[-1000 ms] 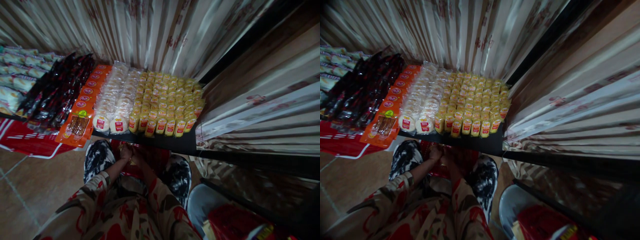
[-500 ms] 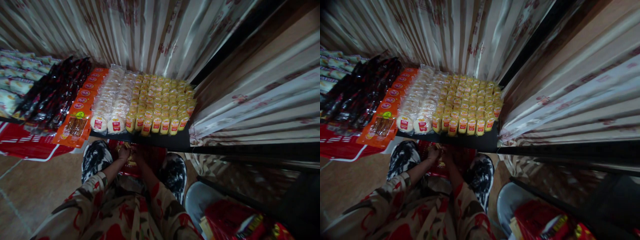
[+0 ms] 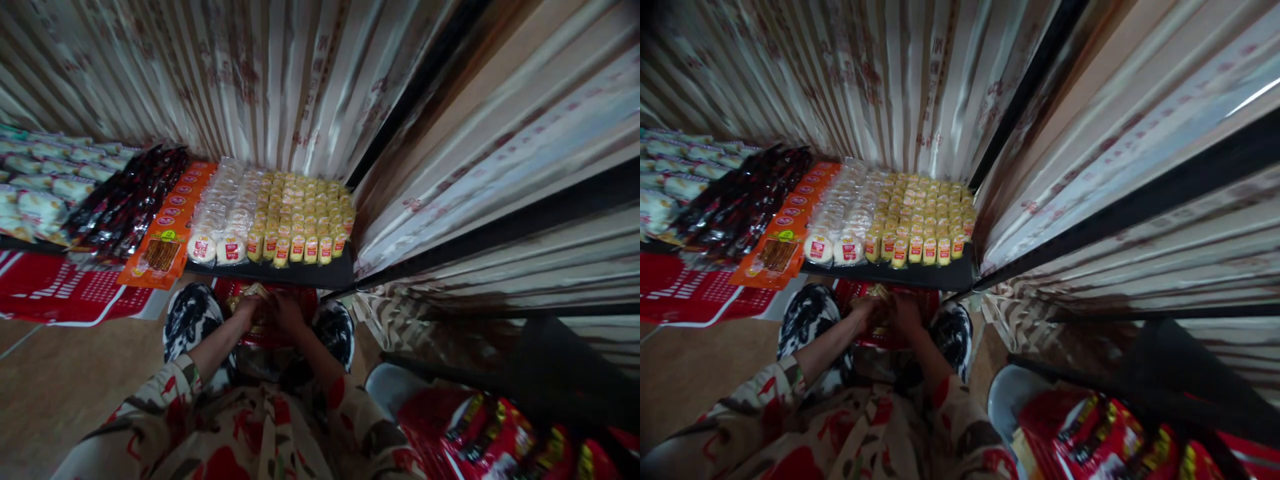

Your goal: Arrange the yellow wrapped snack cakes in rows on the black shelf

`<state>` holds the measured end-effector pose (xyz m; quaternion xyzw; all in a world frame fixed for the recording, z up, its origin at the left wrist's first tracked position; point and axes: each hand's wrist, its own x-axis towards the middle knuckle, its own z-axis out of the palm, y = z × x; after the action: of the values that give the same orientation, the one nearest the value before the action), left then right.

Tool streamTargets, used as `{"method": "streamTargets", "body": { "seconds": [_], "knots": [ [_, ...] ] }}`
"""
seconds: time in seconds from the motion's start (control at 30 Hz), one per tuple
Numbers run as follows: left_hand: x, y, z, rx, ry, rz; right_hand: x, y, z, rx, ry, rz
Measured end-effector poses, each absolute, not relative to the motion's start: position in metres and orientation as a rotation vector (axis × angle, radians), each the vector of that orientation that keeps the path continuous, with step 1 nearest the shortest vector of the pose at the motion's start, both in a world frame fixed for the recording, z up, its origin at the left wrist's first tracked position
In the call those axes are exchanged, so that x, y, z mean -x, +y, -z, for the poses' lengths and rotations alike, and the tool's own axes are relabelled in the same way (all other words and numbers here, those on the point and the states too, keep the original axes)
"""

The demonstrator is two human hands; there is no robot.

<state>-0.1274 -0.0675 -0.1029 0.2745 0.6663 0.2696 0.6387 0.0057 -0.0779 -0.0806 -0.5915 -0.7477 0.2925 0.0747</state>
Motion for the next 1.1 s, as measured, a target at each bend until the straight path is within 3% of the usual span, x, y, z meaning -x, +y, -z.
{"method": "streamTargets", "body": {
  "seconds": [0.2, 0.5, 0.67, 1.1],
  "knots": [
    [0.122, -0.079, 0.076, -0.574, 1.456, -0.729, -0.028, -0.072, 0.037, 1.715, -2.170, -0.839],
    [0.118, -0.097, 0.028, -0.838, 1.391, -0.936, -0.052, -0.070, -0.024, 1.499, -1.986, -1.083],
    [0.116, -0.099, 0.001, -0.868, 1.280, -0.965, -0.062, -0.066, -0.031, 1.433, -1.731, -1.301],
    [0.098, -0.070, -0.036, -0.998, 1.241, -0.985, -0.061, -0.089, -0.020, 1.259, -0.959, -1.458]
  ]
}}
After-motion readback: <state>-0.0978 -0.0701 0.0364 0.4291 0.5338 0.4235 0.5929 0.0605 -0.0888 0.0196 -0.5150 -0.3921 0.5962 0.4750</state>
